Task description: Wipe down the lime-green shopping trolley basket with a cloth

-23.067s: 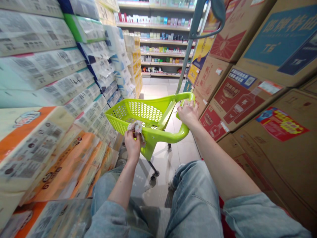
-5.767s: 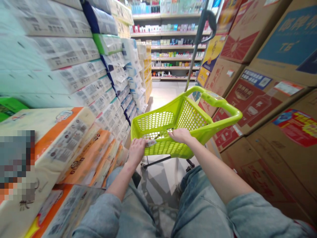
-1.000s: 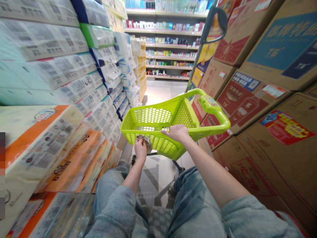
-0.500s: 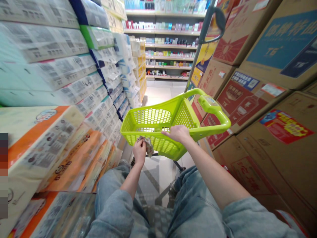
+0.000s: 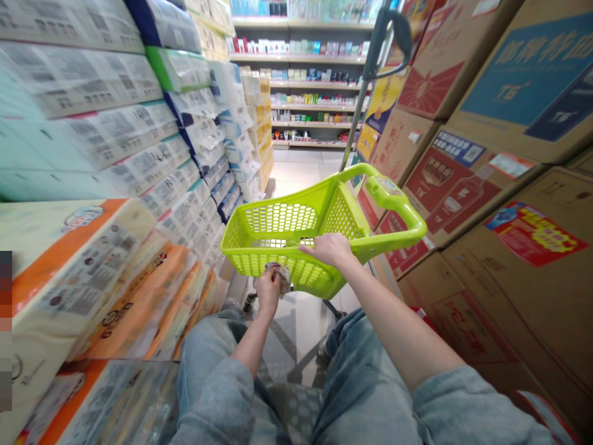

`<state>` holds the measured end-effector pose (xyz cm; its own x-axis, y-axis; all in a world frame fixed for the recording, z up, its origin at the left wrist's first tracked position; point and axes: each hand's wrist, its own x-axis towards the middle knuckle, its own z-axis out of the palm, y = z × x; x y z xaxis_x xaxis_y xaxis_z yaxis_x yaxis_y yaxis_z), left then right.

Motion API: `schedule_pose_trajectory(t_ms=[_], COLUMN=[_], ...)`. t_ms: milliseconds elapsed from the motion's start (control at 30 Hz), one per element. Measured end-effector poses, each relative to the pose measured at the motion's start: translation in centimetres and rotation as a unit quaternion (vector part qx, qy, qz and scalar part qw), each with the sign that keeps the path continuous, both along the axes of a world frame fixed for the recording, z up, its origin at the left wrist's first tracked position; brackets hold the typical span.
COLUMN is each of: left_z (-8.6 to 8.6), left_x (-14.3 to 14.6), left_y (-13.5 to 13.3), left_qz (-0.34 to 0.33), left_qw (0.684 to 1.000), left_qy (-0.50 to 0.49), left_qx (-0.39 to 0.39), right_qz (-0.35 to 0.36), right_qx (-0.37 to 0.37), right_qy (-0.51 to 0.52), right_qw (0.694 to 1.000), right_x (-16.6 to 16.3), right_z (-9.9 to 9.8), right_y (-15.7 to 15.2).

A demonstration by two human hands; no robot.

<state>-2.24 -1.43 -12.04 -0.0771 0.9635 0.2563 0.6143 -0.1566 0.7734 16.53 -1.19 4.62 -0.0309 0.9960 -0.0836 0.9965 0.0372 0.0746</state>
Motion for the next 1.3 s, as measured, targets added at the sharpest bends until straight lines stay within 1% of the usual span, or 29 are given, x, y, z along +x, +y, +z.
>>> schedule_pose_trajectory(t_ms=[100, 267, 367, 500, 567, 633, 700, 833, 933, 1033, 1100, 1167, 1233, 1300], left_z=[-0.3, -0.6, -0.3, 0.6, 0.9, 1.1, 1.2, 1.3, 1.5, 1.7, 1.7, 1.7, 1.7, 1.8], left_x=[0.2, 0.8, 0.6, 0.6, 1.0, 1.6, 2.2, 2.8, 2.6, 2.2, 2.1, 2.3, 2.7, 3.1], left_y=[-0.1, 0.7, 0.8, -0.8, -1.7, -2.1, -2.1, -1.1, -0.8, -1.3, -1.8, -2.1, -2.0, -1.6], left_qz=[-0.013, -0.043, -0.058, -0.056, -0.077, -0.1, -0.103, -0.091, -0.112, -0.131, -0.126, -0.099, -0.071, -0.067], left_qw=[0.999, 0.999, 0.998, 0.998, 0.996, 0.993, 0.993, 0.996, 0.994, 0.991, 0.991, 0.993, 0.995, 0.995], left_qy=[-0.013, -0.004, -0.013, -0.02, -0.03, -0.034, -0.034, -0.012, -0.004, -0.017, -0.025, -0.032, -0.034, -0.025], left_qx=[0.033, 0.004, -0.002, 0.026, 0.044, 0.045, 0.037, 0.01, 0.008, 0.021, 0.037, 0.055, 0.067, 0.069], right_qz=[-0.002, -0.001, 0.0, 0.0, 0.002, 0.0, -0.003, -0.006, 0.0, 0.004, 0.003, 0.0, -0.003, -0.002], right_qx=[0.001, -0.002, -0.009, -0.003, 0.004, 0.005, 0.003, 0.002, 0.007, 0.008, 0.008, 0.009, 0.009, 0.008], right_qy=[0.008, 0.005, 0.002, 0.002, 0.002, 0.003, 0.004, 0.007, 0.004, 0.002, 0.0, 0.0, 0.002, 0.004], right_qw=[1.0, 1.0, 1.0, 1.0, 1.0, 1.0, 1.0, 1.0, 1.0, 1.0, 1.0, 1.0, 1.0, 1.0], right_x=[0.0, -0.1, -0.1, -0.1, -0.2, -0.3, -0.4, -0.5, -0.3, -0.2, -0.2, -0.3, -0.4, -0.5], right_z=[0.0, 0.0, 0.1, 0.1, 0.2, 0.2, 0.2, 0.1, 0.1, 0.0, 0.0, -0.1, -0.1, -0.2], right_y=[0.0, 0.1, 0.1, 0.1, 0.0, 0.0, 0.0, -0.1, 0.0, 0.0, 0.1, 0.1, 0.1, 0.1])
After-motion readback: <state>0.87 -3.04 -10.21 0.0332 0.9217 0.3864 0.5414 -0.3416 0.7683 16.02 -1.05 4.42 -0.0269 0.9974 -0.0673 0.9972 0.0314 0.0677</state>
